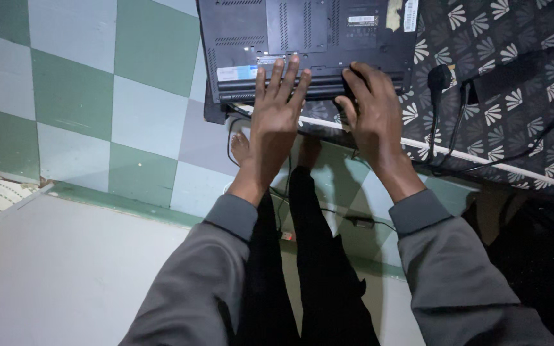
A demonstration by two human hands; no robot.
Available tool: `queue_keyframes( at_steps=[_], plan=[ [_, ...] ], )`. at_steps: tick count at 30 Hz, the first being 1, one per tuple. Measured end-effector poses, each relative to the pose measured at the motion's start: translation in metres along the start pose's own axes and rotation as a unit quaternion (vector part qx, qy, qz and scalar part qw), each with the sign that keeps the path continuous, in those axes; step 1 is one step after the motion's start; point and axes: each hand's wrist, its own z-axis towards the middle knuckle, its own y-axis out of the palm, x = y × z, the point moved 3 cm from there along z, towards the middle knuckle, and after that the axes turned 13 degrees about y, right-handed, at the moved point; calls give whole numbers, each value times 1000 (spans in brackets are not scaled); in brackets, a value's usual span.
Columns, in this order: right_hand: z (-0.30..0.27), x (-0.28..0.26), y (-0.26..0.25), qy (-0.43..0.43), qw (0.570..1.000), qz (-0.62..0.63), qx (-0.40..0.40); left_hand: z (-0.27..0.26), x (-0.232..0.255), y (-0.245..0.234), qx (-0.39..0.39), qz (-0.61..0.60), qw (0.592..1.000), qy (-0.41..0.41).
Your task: The person removes a laptop battery, reinserts it, and then connects the power adapter to a wall socket. They open the laptop and press keys on the keyboard.
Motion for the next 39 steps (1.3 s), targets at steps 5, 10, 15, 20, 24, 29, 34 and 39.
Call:
queue_keyframes(
  at_steps=[5,10,15,20,24,29,34,39],
  plan=[
    [0,-2,1,-21,1000,-1,3,4,-1,2,-2,4,1000,5],
    [-4,-4,4,-21,1000,-3,16,3,-2,4,-42,14,999,-7],
    [9,2,-1,62,996,-3,-57,10,-4,-16,-24,-74,995,-61],
    [4,25,-24,153,987,47,-32,-10,-37,-45,145,-78,960,-228],
    [11,45,-26,181,983,32,13,-7,-80,-46,181,-107,929,-305],
    [19,70,1,254,967,32,13,2,-117,-38,184,-146,911,-338],
    [25,83,18,281,955,90,-1,3,-144,-23,173,-394,789,-438],
    [35,93,13,275,960,58,-9,7,-148,-25,172,-477,729,-460]
  ],
)
